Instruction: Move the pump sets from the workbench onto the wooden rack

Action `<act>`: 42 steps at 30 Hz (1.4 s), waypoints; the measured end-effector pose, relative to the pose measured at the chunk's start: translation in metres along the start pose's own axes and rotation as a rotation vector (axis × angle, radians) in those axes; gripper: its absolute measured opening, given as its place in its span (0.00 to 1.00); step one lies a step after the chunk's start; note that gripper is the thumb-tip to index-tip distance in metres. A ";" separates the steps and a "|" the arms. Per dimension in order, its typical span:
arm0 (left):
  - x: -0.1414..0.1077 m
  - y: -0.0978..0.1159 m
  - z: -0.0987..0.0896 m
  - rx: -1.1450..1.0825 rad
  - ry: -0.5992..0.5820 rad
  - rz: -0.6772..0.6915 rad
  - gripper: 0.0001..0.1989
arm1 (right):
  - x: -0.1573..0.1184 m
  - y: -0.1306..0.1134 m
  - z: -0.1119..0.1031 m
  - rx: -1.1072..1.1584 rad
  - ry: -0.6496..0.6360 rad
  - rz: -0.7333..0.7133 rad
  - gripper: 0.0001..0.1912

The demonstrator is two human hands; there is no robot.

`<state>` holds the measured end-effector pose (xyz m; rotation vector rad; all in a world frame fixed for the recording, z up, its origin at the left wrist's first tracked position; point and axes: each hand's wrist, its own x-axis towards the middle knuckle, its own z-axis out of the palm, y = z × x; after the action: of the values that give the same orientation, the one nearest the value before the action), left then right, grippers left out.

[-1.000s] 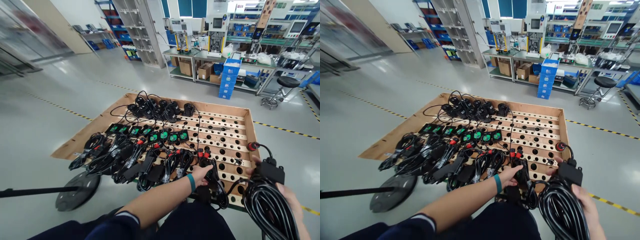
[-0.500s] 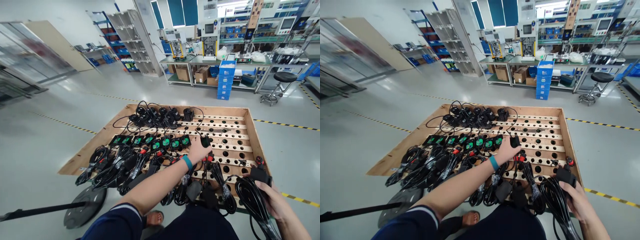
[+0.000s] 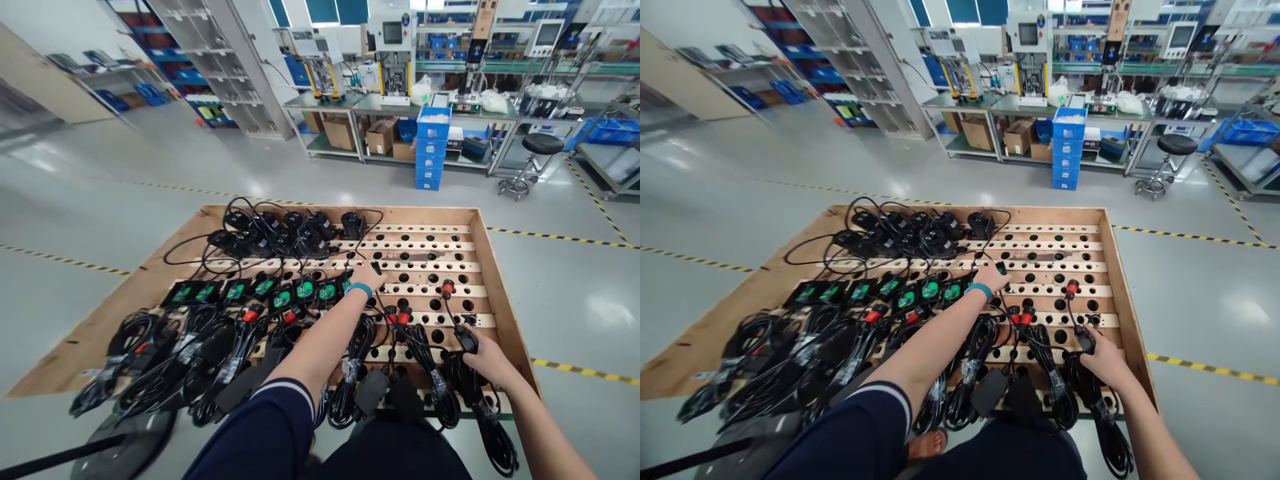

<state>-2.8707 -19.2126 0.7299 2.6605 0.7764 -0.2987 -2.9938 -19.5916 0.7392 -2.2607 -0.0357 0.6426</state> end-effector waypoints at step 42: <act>-0.023 -0.033 0.034 0.271 0.104 0.138 0.46 | -0.092 0.077 0.068 0.002 0.345 -0.177 0.47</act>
<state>-2.9113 -19.2105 0.6967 2.9890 0.6162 -0.2459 -3.1182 -19.6203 0.6872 -2.3046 -0.0644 0.1551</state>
